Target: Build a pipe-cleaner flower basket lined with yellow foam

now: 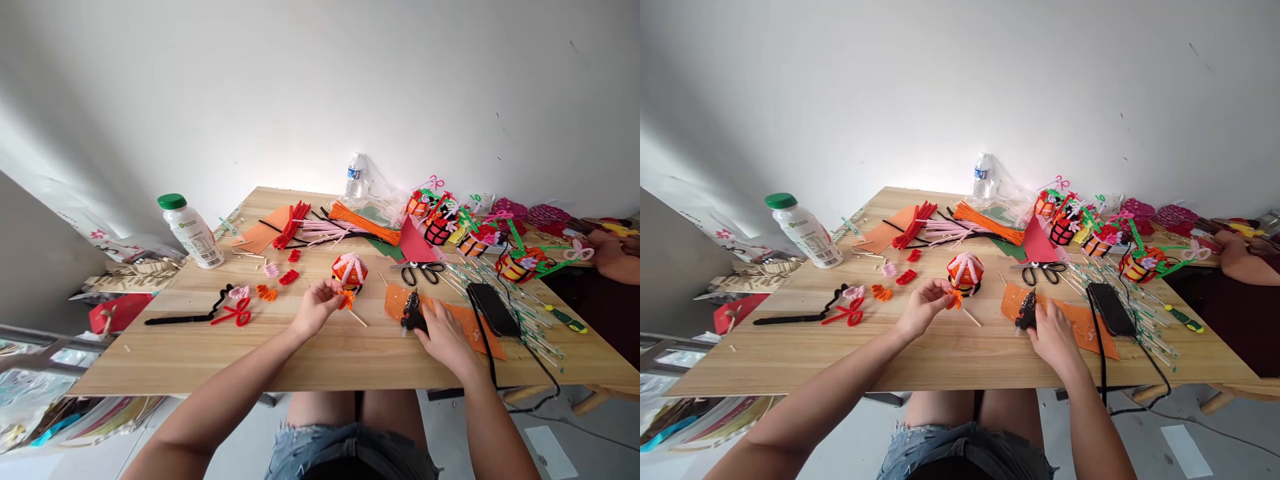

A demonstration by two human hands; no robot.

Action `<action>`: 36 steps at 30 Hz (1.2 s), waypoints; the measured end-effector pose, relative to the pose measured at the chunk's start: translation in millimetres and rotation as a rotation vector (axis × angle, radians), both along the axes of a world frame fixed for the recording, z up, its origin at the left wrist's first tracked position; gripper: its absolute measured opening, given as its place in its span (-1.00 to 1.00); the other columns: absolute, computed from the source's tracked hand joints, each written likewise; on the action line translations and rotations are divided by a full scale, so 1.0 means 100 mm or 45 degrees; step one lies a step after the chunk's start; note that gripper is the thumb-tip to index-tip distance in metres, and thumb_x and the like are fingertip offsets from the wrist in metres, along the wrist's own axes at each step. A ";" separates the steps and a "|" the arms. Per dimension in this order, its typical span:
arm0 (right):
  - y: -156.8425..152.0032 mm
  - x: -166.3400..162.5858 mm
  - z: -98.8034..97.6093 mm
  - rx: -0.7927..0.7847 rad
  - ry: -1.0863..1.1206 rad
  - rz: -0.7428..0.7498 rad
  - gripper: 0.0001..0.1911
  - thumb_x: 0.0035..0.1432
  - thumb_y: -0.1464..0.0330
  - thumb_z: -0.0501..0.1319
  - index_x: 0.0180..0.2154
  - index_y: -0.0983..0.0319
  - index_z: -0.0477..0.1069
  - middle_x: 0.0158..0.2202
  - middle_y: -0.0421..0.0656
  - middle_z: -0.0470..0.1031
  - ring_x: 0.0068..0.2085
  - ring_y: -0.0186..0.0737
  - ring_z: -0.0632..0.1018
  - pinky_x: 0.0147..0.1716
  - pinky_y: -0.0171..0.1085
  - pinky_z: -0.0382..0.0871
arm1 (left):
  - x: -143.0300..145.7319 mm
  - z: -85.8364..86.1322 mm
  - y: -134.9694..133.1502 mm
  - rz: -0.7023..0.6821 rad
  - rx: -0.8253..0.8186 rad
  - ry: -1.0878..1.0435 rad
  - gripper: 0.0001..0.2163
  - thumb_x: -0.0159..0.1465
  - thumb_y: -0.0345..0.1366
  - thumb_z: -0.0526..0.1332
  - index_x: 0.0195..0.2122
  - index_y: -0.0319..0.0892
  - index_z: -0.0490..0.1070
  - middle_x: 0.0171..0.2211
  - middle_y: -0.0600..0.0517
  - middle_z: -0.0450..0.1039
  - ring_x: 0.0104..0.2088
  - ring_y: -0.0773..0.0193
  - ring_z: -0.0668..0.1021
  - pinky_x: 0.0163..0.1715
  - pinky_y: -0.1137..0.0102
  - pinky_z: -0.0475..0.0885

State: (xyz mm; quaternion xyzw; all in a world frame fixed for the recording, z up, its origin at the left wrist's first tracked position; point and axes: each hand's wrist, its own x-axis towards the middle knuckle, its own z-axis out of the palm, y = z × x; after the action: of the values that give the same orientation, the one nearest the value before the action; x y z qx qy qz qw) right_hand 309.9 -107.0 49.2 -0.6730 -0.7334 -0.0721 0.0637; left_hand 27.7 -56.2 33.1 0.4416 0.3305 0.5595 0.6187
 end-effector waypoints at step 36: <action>0.38 -1.06 0.20 0.245 0.985 0.751 -0.86 0.19 0.46 0.15 -0.38 0.24 0.47 -0.41 -0.14 0.51 -0.46 -0.33 0.46 -0.48 -0.36 0.31 | -0.03 0.05 -0.09 -0.170 -0.254 -0.005 -0.51 -0.08 -0.01 0.46 -0.25 -0.28 0.47 -0.32 -0.02 0.55 -0.33 0.29 0.58 -0.21 0.31 0.52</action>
State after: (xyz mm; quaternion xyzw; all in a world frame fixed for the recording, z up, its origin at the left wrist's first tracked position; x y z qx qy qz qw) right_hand 203.5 -68.8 69.0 -0.4054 -0.8051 0.1367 0.4108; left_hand 25.1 -65.2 37.9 0.3978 0.3532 0.4823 0.6960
